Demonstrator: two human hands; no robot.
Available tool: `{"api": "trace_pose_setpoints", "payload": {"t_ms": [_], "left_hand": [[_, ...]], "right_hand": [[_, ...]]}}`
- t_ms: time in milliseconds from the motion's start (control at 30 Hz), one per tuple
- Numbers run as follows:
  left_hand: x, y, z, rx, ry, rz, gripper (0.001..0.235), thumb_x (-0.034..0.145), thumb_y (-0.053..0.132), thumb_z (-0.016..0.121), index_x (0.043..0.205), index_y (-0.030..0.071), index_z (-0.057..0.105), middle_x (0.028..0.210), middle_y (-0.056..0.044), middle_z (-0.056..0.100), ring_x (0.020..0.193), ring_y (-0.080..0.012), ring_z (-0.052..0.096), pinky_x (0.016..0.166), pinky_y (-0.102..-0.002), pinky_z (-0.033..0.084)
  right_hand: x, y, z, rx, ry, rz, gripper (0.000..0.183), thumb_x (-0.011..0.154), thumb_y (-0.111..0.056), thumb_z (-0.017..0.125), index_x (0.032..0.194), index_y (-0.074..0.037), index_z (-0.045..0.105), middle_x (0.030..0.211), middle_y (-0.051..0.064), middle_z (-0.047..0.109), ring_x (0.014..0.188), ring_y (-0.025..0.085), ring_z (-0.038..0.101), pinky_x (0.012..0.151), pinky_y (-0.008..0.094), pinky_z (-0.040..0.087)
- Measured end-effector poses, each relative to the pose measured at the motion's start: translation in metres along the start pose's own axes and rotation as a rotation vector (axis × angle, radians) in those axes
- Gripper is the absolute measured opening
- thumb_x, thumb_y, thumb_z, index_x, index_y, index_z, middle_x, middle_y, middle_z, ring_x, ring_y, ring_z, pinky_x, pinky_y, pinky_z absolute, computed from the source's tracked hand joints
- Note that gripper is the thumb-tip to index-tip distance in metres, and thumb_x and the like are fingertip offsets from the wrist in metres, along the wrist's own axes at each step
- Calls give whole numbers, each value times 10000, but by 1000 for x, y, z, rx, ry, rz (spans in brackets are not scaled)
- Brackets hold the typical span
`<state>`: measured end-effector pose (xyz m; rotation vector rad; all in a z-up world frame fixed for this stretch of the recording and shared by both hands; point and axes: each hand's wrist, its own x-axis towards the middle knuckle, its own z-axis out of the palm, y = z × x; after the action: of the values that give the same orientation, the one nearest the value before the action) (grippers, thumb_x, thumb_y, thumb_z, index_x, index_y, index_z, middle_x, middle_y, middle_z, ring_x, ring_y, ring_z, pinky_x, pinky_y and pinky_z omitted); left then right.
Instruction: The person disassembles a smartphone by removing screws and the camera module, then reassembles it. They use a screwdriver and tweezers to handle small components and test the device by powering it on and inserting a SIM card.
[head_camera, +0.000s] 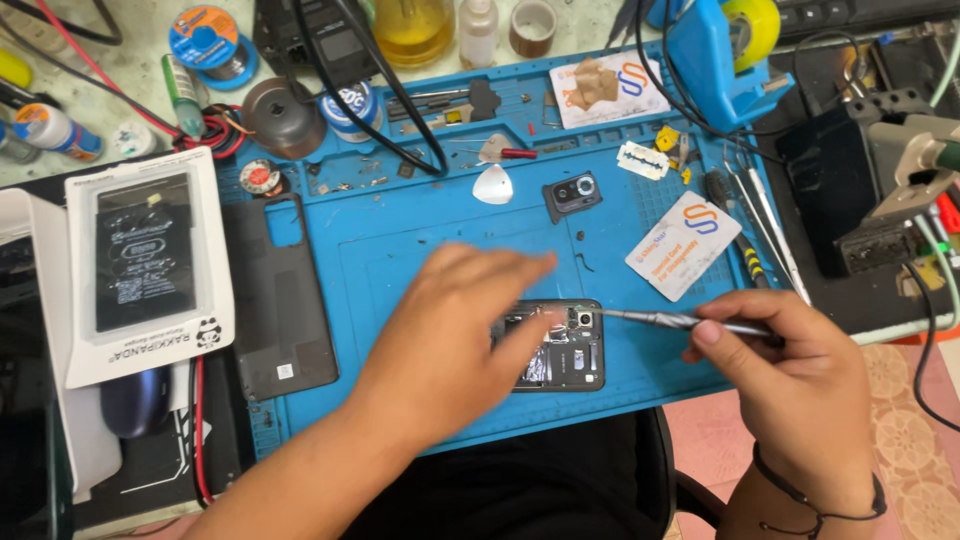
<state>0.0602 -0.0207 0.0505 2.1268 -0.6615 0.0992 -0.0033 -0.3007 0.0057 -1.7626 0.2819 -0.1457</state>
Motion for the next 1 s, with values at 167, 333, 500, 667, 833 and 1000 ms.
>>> {"api": "trace_pose_setpoints", "payload": {"t_ms": [167, 333, 500, 667, 833, 1000], "left_hand": [[-22, 0, -10, -236, -65, -51, 342, 921, 163, 750, 1250, 77, 711, 1041, -70, 783, 885, -239, 732, 773, -345, 555], [-29, -11, -12, -281, -99, -244, 359, 894, 123, 724, 1252, 119, 691, 885, -54, 778, 739, -211, 726, 671, -323, 572], [-22, -18, -14, -138, 24, -337, 229, 881, 67, 673, 1109, 77, 671, 832, -92, 728, 754, -244, 726, 649, -358, 562], [-4, -38, -17, 227, 167, -437, 96, 917, 103, 695, 1000, 55, 689, 859, -140, 730, 798, -338, 701, 686, -456, 523], [-1, -41, -11, 403, 337, -260, 174, 890, -9, 655, 1039, 52, 721, 1019, -130, 750, 970, -374, 639, 870, -447, 508], [10, -29, 22, 387, 224, -35, 330, 885, 240, 744, 1159, 55, 742, 1319, -211, 618, 1189, -418, 487, 1027, -488, 432]], "right_hand": [[0, -6, 20, 13, -134, 101, 209, 847, 17, 745, 1050, 47, 703, 938, 115, 732, 802, 162, 723, 704, 259, 570], [0, -7, 31, 8, -160, 119, 206, 835, 8, 758, 1032, 46, 711, 925, 115, 747, 781, 161, 724, 685, 252, 572], [0, -5, 35, 41, -113, 46, 195, 869, 10, 748, 1053, 46, 696, 935, 106, 719, 792, 154, 718, 709, 246, 569], [2, -8, 36, -66, 28, -33, 175, 918, 5, 733, 1080, 48, 682, 966, 106, 717, 810, 148, 710, 734, 244, 562], [1, 0, 35, -67, 117, -81, 176, 943, 2, 739, 1100, 49, 674, 972, 102, 700, 819, 155, 703, 745, 248, 558], [-3, 20, 29, 82, 197, -199, 115, 1048, 21, 702, 1110, 64, 615, 949, 124, 682, 802, 163, 687, 816, 274, 564]]}}
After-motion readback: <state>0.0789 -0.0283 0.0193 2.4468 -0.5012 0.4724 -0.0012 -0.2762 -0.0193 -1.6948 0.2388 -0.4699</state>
